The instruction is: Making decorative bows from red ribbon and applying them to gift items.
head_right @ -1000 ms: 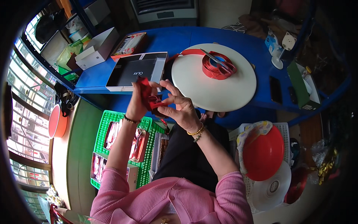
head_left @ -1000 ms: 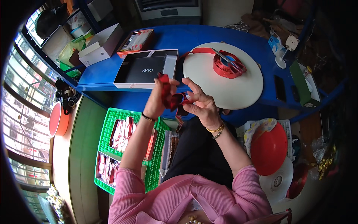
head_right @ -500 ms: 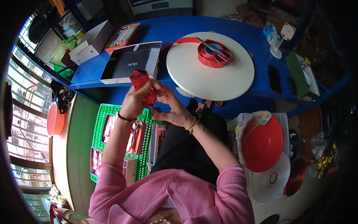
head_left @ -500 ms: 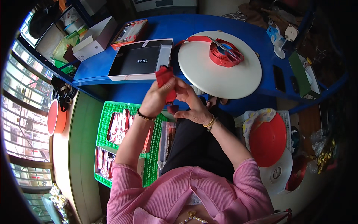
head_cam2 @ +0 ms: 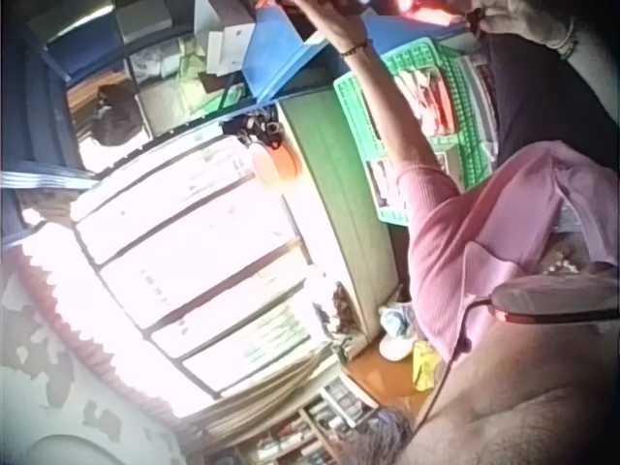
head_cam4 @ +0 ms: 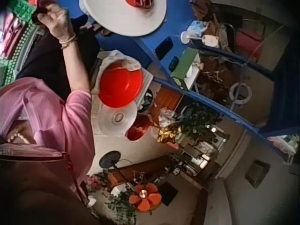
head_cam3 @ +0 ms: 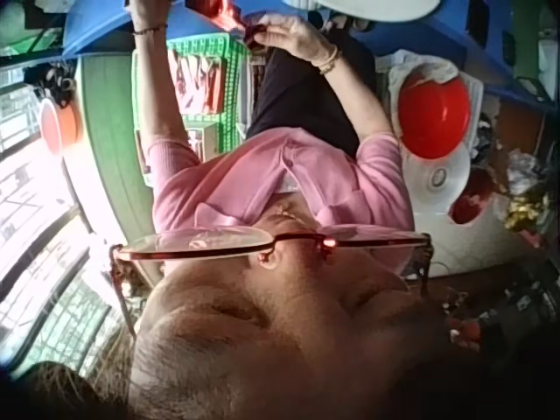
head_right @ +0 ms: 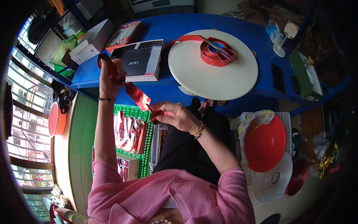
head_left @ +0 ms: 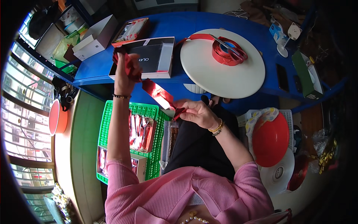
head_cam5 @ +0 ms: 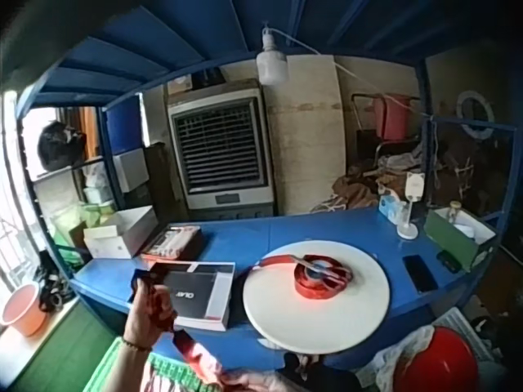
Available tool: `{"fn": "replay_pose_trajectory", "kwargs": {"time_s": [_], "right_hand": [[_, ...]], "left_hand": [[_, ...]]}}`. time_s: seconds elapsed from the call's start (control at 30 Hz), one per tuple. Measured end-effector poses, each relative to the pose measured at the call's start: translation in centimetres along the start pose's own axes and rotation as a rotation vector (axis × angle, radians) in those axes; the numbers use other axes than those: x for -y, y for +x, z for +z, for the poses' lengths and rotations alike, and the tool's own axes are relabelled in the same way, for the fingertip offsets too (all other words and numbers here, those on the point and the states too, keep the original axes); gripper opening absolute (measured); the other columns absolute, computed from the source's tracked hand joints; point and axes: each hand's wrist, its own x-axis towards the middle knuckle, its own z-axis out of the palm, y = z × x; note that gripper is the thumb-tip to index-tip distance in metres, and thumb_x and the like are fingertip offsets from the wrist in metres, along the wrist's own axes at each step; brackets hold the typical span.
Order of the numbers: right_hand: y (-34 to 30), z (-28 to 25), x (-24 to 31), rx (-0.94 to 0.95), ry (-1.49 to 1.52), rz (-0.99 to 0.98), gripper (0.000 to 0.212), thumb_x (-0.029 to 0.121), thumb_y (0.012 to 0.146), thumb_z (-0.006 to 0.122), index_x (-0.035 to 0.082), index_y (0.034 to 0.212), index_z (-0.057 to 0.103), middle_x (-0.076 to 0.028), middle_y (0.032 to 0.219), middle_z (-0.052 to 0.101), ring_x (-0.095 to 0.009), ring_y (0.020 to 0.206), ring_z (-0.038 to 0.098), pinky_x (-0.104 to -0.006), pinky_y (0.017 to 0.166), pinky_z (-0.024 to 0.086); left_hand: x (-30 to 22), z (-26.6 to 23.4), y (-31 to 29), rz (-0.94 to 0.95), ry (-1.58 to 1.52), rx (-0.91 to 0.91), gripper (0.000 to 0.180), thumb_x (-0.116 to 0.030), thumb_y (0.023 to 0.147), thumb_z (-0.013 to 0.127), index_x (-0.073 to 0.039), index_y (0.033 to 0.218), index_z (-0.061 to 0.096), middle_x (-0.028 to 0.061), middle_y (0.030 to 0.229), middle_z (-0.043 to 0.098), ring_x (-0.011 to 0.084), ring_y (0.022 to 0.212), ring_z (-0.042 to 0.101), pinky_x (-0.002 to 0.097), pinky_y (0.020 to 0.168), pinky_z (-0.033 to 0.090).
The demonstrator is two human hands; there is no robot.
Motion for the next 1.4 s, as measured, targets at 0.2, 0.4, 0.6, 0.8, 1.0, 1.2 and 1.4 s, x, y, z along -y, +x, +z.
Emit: {"fn": "replay_pose_trajectory", "kwargs": {"time_s": [0.2, 0.4, 0.6, 0.8, 1.0, 1.2, 1.4], "right_hand": [[4.0, -1.4, 1.6, -0.146, -0.119, -0.253, 0.011, 0.012, 0.081, 0.067, 0.006, 0.09, 0.068, -0.009, 0.137, 0.041, -0.023, 0.131, 0.032, -0.0371, 0.105, 0.027], [4.7, -1.8, 0.5, -0.249, -0.141, -0.206, 0.042, 0.028, 0.078, 0.071, 0.005, 0.11, 0.058, -0.012, 0.135, 0.041, -0.022, 0.123, 0.042, -0.0363, 0.098, 0.037], [1.2, -2.8, -4.8, -0.038, -0.35, 0.079, 0.086, 0.042, 0.072, 0.074, 0.0, 0.133, 0.032, -0.019, 0.131, 0.042, -0.025, 0.117, 0.048, -0.0388, 0.097, 0.038], [-0.5, -2.3, -5.3, -0.019, -0.235, 0.293, 0.032, 0.02, 0.083, 0.066, -0.001, 0.105, 0.054, -0.009, 0.088, 0.065, -0.012, 0.086, 0.061, -0.0278, 0.083, 0.046], [0.9, -1.7, -1.0, 0.029, -0.151, -0.212, 0.044, -0.002, 0.075, 0.069, 0.019, 0.113, 0.06, -0.011, 0.137, 0.04, -0.024, 0.131, 0.031, -0.0404, 0.107, 0.022], [4.4, -2.4, 1.8, -0.145, -0.156, -0.157, 0.021, 0.005, 0.078, 0.067, 0.007, 0.099, 0.067, -0.008, 0.14, 0.037, -0.021, 0.129, 0.034, -0.0379, 0.106, 0.026], [3.7, -3.0, -0.5, -0.254, -0.055, -0.16, 0.058, 0.031, 0.074, 0.075, 0.004, 0.12, 0.052, -0.011, 0.137, 0.038, -0.023, 0.123, 0.041, -0.0377, 0.099, 0.035]], "left_hand": [[6.6, 5.1, -5.8, -0.044, 0.12, 0.161, 0.084, -0.075, 0.073, 0.048, -0.004, 0.118, 0.049, -0.0016, 0.084, 0.052, 0.0067, 0.068, 0.047, 0.023, 0.058, 0.039], [5.9, 8.8, -7.5, -0.062, 0.331, 0.164, 0.021, -0.017, 0.092, 0.052, 0.0, 0.103, 0.056, 0.0009, 0.085, 0.057, 0.0084, 0.075, 0.053, 0.0228, 0.065, 0.043], [-0.5, 8.7, -4.2, -0.079, -0.058, 0.191, 0.037, -0.031, 0.097, 0.036, 0.001, 0.101, 0.053, 0.0119, 0.09, 0.059, 0.0242, 0.085, 0.06, 0.0368, 0.081, 0.047], [-3.3, 5.3, -0.8, 0.049, -0.197, 0.185, 0.042, -0.034, 0.098, 0.031, 0.001, 0.104, 0.054, 0.0025, 0.069, 0.045, 0.0122, 0.056, 0.038, 0.0324, 0.069, 0.042], [2.7, 1.2, -1.2, -0.073, 0.033, -0.079, 0.056, -0.056, 0.091, 0.036, -0.005, 0.102, 0.058, -0.0026, 0.064, 0.045, 0.0088, 0.053, 0.041, 0.021, 0.049, 0.034], [8.1, 5.4, -6.5, -0.212, 0.049, 0.307, 0.078, -0.059, 0.073, 0.065, -0.002, 0.123, 0.047, 0.0055, 0.111, 0.057, 0.0114, 0.097, 0.055, 0.0249, 0.076, 0.045], [5.0, 8.6, -6.9, -0.299, 0.114, 0.15, 0.032, -0.026, 0.095, 0.046, 0.0, 0.11, 0.054, 0.0063, 0.097, 0.059, 0.0132, 0.083, 0.055, 0.0259, 0.073, 0.044]]}}
